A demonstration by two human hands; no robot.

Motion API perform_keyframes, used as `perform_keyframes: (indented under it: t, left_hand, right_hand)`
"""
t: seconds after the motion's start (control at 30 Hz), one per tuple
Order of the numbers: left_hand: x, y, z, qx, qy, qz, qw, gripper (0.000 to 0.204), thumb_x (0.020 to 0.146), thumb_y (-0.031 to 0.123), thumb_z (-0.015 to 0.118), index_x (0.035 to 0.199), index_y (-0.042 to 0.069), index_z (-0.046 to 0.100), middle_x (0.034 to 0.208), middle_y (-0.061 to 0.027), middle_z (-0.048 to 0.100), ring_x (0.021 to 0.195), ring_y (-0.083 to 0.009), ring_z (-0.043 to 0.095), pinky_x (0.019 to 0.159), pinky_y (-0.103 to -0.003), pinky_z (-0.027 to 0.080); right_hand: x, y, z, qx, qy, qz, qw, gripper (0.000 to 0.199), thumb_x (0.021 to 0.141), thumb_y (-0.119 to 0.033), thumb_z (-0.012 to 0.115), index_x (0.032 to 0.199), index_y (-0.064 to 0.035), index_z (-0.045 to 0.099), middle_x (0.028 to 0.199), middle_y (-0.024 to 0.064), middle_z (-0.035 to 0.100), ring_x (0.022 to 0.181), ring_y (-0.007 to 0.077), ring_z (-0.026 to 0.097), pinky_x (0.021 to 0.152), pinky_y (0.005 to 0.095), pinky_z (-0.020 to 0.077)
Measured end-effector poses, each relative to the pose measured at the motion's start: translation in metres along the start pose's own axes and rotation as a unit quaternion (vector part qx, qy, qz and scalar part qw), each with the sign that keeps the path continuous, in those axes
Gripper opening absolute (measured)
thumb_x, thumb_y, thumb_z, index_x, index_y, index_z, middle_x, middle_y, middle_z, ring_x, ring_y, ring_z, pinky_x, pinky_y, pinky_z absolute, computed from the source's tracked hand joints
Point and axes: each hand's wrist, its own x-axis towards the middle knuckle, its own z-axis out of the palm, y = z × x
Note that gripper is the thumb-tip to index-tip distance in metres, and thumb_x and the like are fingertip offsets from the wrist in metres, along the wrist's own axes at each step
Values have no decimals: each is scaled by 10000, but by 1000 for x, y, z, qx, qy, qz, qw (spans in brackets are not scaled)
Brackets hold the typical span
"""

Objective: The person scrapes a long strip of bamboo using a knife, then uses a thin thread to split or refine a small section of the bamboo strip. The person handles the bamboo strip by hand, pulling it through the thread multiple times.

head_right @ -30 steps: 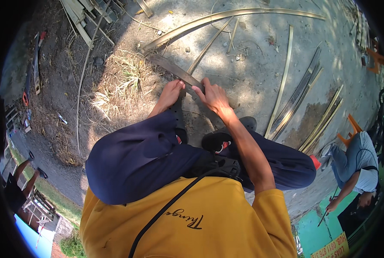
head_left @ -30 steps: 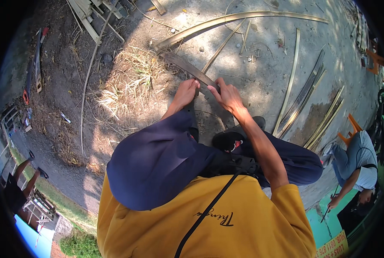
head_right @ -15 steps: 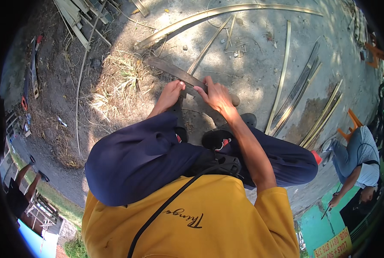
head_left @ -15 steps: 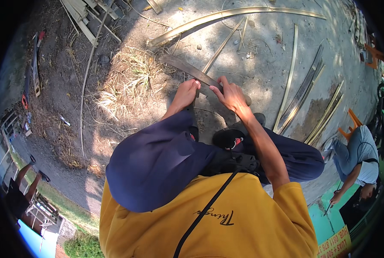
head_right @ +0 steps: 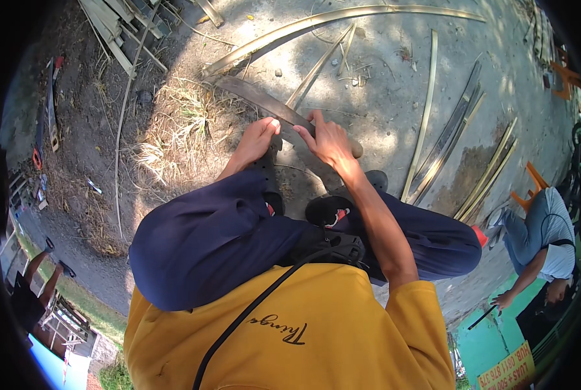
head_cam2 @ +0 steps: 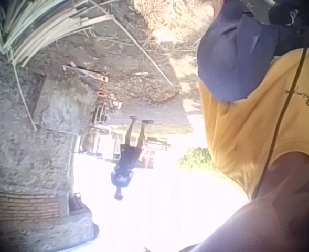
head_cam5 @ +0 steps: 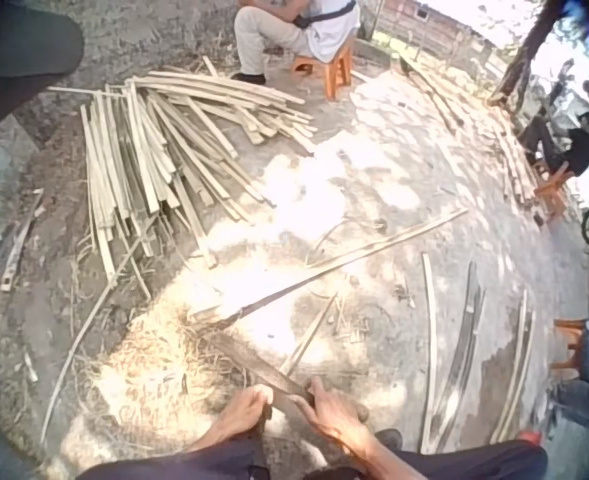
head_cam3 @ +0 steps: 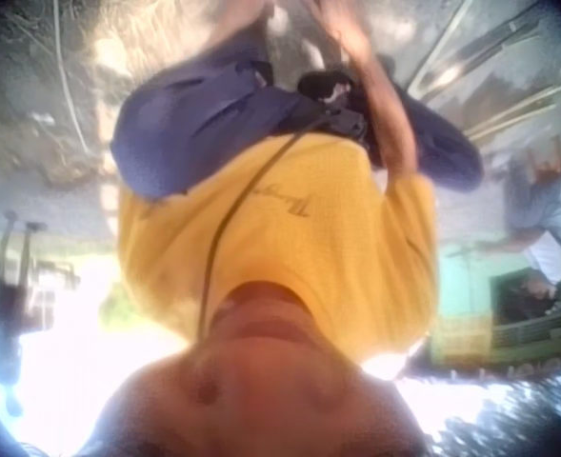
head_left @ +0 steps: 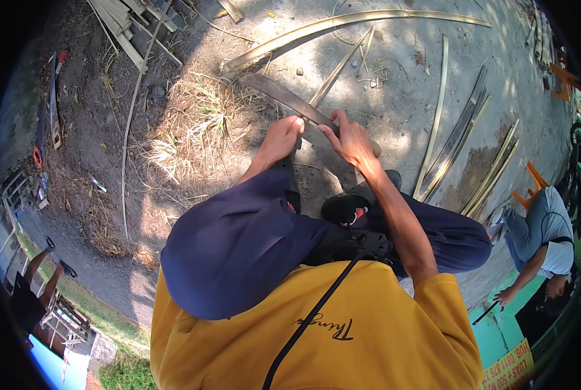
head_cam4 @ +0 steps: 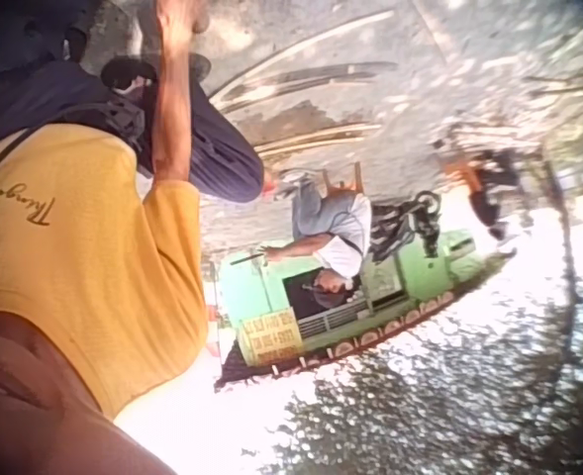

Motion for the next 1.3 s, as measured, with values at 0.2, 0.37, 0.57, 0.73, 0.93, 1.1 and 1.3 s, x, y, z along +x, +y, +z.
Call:
perform_keyframes:
  t: [0.2,0.37,0.57,0.73,0.93,1.1,1.3]
  left_hand:
    - [1,7,-4,5,-5,28,1000,303,1051,249,459,849,49,566,751,-112,587,725,-238,561,711,-374,444]
    - [1,4,0,-21,-17,20,999,297,1059,243,458,854,54,562,734,-90,550,708,-191,516,688,-359,426]
    - [-6,17,-4,20,-18,-3,1000,264,1032,210,474,863,34,574,771,-147,604,744,-286,596,717,-403,451]
    - [-5,8,-6,23,11,10,1000,266,1034,209,475,868,26,576,788,-156,614,755,-293,606,730,-415,457]
    - [-4,7,-5,-34,-5,7,999,273,1022,205,462,877,18,598,768,-185,617,741,-337,611,723,-417,470]
    - [-7,9,-8,-63,-24,-2,998,276,1068,221,475,848,82,565,698,26,473,647,-71,426,606,-279,355]
    - [-9,5,-7,-109,-12,-21,994,305,1081,273,464,856,101,576,703,36,483,647,-52,419,603,-265,355]
  right_hand:
    - [-3,-4,11,-20,22,7,1000,580,1011,-594,556,1219,-57,489,674,251,665,752,508,686,695,577,523]
    - [8,12,-3,-17,34,-21,999,565,1019,-585,547,1214,-58,493,673,254,659,738,522,673,679,584,516]
    - [6,17,-4,-24,50,-53,997,519,1026,-547,566,1192,-60,497,635,219,641,709,505,667,668,573,494]
    - [5,-2,7,-20,37,-8,999,553,1021,-578,549,1190,-54,501,670,250,659,743,514,679,691,583,527]
    - [17,4,-7,-11,59,-37,998,549,1019,-578,553,1188,-58,503,654,252,650,739,530,669,678,593,512]
    - [1,-4,1,-49,36,-68,996,544,1025,-566,553,1189,-53,480,648,255,651,715,527,672,665,595,517]
    - [17,1,0,-14,64,-54,996,556,1021,-573,557,1188,-50,468,624,240,637,683,513,669,641,583,520]
